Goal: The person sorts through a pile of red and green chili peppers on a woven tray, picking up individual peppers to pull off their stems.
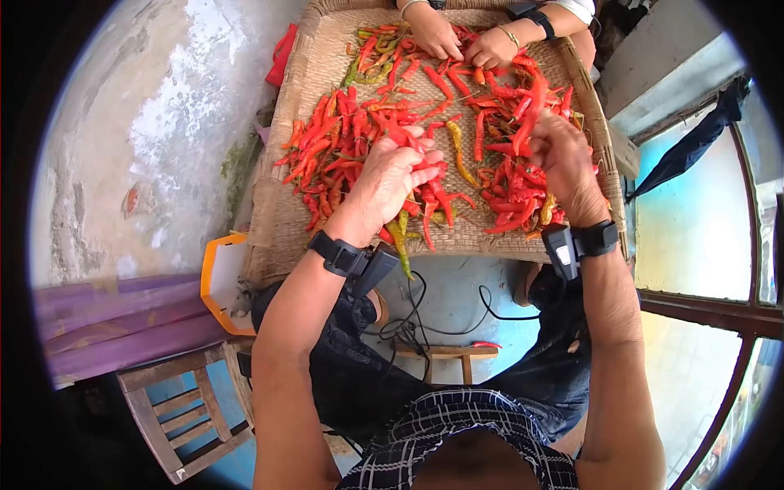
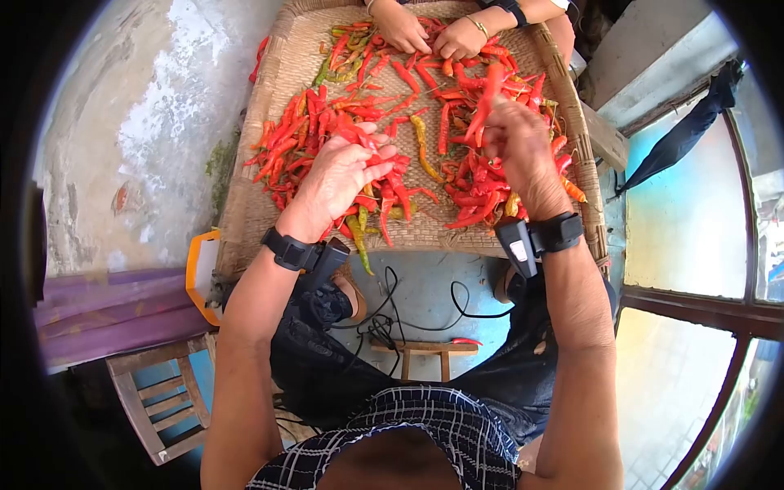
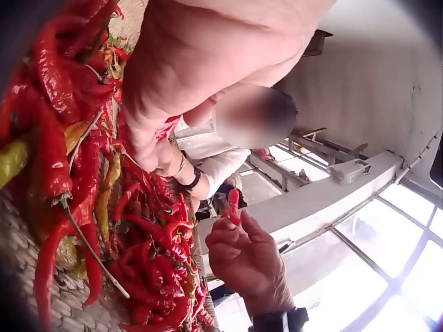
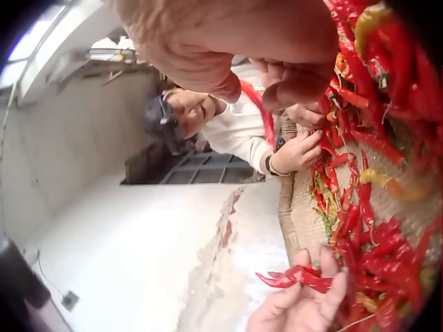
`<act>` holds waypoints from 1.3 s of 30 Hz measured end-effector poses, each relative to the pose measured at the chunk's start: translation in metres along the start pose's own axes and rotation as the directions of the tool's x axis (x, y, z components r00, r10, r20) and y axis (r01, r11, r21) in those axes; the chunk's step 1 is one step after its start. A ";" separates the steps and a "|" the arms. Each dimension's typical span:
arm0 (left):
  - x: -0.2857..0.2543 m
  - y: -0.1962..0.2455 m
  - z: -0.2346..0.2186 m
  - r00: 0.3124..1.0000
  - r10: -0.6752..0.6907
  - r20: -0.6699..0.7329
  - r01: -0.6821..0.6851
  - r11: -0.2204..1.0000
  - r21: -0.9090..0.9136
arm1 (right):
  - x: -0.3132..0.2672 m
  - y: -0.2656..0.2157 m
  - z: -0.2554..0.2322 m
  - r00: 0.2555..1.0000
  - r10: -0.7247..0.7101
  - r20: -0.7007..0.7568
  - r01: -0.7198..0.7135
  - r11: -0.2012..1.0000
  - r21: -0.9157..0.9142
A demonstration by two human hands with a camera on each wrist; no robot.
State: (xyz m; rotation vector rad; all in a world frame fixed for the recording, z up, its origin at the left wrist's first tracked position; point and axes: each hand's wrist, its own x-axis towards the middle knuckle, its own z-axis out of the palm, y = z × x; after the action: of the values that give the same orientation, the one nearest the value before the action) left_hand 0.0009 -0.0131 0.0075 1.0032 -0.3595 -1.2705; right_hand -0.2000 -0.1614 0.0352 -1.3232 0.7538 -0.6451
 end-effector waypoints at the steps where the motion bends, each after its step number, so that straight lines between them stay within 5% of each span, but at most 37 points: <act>1: 0.000 0.000 0.000 1.000 0.000 -0.001 0.000 1.000 -0.001 | 0.004 0.002 -0.004 0.993 0.059 -0.106 -0.045 0.991 0.124; 3: 0.001 -0.002 0.000 0.991 -0.040 0.130 0.046 0.998 -0.044 | 0.003 0.009 -0.002 0.970 0.131 -0.205 -0.077 0.965 0.250; 7: -0.004 -0.015 0.007 0.982 0.029 0.186 -0.013 0.996 -0.086 | -0.028 0.022 0.050 0.965 0.057 0.258 0.035 0.940 -0.340; 8: -0.005 -0.017 0.009 0.986 0.020 0.164 -0.014 0.999 -0.038 | -0.031 0.030 0.059 0.965 0.057 0.255 0.034 0.940 -0.339; 10: -0.008 -0.022 0.013 0.987 0.023 0.157 -0.016 0.999 -0.048 | -0.035 0.048 0.071 0.961 -0.165 0.223 0.232 0.920 -0.317; 15: -0.009 -0.028 0.014 0.983 -0.010 0.184 0.026 0.996 -0.087 | -0.037 0.040 0.070 0.926 -0.235 0.294 0.362 0.772 -0.523; 18: -0.015 -0.016 0.013 0.989 -0.037 0.146 0.040 0.999 -0.022 | -0.037 0.029 0.063 0.950 -0.017 0.311 0.116 0.946 -0.302; 27: -0.013 -0.015 0.003 1.000 -0.009 0.028 0.008 1.000 0.015 | -0.025 0.004 0.031 0.976 0.065 0.208 -0.010 0.967 -0.254; 31: -0.008 -0.012 -0.004 1.000 0.006 0.012 -0.007 0.998 0.068 | -0.009 0.003 0.008 0.995 -0.059 -0.075 0.069 0.989 0.133; 33: -0.009 -0.012 -0.003 1.000 0.023 0.019 -0.024 0.996 0.091 | -0.004 0.007 0.007 0.983 -0.021 -0.183 0.071 0.960 0.272; 35: -0.013 -0.014 0.003 0.996 -0.051 0.070 0.038 0.982 0.185 | -0.006 0.011 0.013 0.971 0.189 -0.147 -0.115 0.906 0.408; 37: -0.017 -0.018 0.012 0.992 -0.048 0.118 0.019 0.972 0.235 | -0.019 0.021 0.033 0.989 0.140 0.043 -0.143 0.988 0.063; 38: -0.021 -0.014 0.020 0.978 -0.160 0.137 0.087 0.900 0.428 | -0.028 0.020 0.043 0.979 0.151 0.137 -0.138 0.986 -0.097; 39: -0.025 -0.013 0.026 0.953 -0.273 0.134 0.140 0.786 0.602 | -0.036 0.016 0.053 0.965 -0.024 0.261 0.090 0.965 -0.246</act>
State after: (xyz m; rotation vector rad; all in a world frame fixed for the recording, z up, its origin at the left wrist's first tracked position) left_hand -0.0336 -0.0012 0.0190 1.4650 -0.8721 -1.5139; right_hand -0.1804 -0.0988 0.0280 -1.6357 0.6014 -0.4186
